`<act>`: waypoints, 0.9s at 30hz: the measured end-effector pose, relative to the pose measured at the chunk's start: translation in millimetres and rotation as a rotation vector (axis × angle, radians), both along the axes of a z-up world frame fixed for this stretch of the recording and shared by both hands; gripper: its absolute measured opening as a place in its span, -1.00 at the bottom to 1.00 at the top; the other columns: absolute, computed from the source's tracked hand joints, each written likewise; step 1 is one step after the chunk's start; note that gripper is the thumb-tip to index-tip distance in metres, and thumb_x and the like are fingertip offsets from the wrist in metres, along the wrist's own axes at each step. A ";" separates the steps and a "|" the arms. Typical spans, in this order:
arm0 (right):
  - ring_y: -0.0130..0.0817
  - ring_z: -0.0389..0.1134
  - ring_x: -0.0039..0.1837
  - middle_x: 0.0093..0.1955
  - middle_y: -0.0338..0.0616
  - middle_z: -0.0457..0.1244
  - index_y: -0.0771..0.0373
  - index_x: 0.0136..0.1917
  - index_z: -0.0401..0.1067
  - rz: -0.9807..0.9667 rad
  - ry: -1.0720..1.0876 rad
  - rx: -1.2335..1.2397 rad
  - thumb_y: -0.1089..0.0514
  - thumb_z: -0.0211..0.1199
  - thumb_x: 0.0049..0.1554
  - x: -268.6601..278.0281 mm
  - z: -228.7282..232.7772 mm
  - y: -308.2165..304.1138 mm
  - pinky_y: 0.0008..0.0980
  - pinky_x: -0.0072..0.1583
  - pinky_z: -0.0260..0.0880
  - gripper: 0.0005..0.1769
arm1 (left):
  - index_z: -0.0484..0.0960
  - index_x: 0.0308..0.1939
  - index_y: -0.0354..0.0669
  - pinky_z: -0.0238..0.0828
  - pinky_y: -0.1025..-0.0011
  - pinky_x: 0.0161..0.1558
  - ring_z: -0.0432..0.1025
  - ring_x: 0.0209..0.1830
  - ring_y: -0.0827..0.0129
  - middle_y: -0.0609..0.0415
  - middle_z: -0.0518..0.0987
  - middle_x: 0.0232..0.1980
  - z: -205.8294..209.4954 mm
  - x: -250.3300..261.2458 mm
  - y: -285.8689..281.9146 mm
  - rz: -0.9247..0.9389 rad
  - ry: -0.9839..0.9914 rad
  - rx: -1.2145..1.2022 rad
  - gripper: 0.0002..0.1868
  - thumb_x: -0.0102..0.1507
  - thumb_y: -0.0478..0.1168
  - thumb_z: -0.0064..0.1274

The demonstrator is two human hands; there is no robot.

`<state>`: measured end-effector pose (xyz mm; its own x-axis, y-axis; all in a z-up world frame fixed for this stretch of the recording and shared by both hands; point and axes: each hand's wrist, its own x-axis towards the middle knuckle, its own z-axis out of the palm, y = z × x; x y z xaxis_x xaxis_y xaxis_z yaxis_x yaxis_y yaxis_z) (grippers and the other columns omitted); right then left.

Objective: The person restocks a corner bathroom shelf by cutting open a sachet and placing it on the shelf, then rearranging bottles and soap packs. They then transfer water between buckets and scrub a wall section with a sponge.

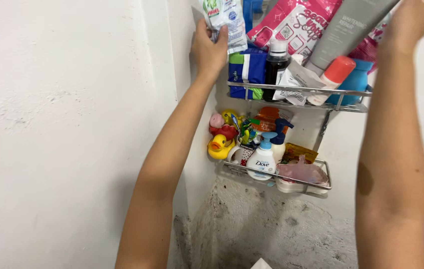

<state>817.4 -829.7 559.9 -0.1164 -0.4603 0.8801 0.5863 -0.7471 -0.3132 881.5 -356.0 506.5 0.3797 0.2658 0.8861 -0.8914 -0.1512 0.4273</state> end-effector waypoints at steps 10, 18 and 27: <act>-0.25 0.46 0.05 0.21 0.03 0.29 0.33 0.43 0.13 0.126 0.721 0.030 0.22 0.59 -0.01 -57.1 -25.9 11.7 -0.17 -0.02 0.57 -0.11 | 0.55 0.08 -0.28 0.51 0.44 -0.13 0.52 -0.22 0.49 0.07 0.69 -0.18 30.4 15.4 -55.5 -0.544 0.053 0.106 -0.62 0.36 -0.04 0.09; -0.28 0.43 -0.06 -0.04 -0.06 0.42 0.32 -0.01 0.53 -0.310 0.514 -0.374 0.29 0.59 0.05 -50.9 -5.9 -9.5 -0.25 0.00 0.46 -0.71 | 0.63 -0.06 -0.18 0.51 0.44 -0.14 0.56 -0.27 0.49 0.13 0.71 -0.26 44.7 11.2 -100.9 -0.304 0.025 0.190 -0.69 0.30 -0.03 0.16; -0.48 0.47 -0.14 -0.14 -0.24 0.40 0.29 0.01 0.57 -0.019 0.406 -0.208 0.41 0.30 0.20 -36.5 11.2 17.4 -0.39 -0.11 0.51 -0.87 | 0.71 -0.07 -0.13 0.53 0.39 -0.10 0.62 -0.23 0.36 0.07 0.75 -0.21 48.1 27.3 -102.7 -0.243 -0.020 0.285 -0.69 0.17 -0.09 0.31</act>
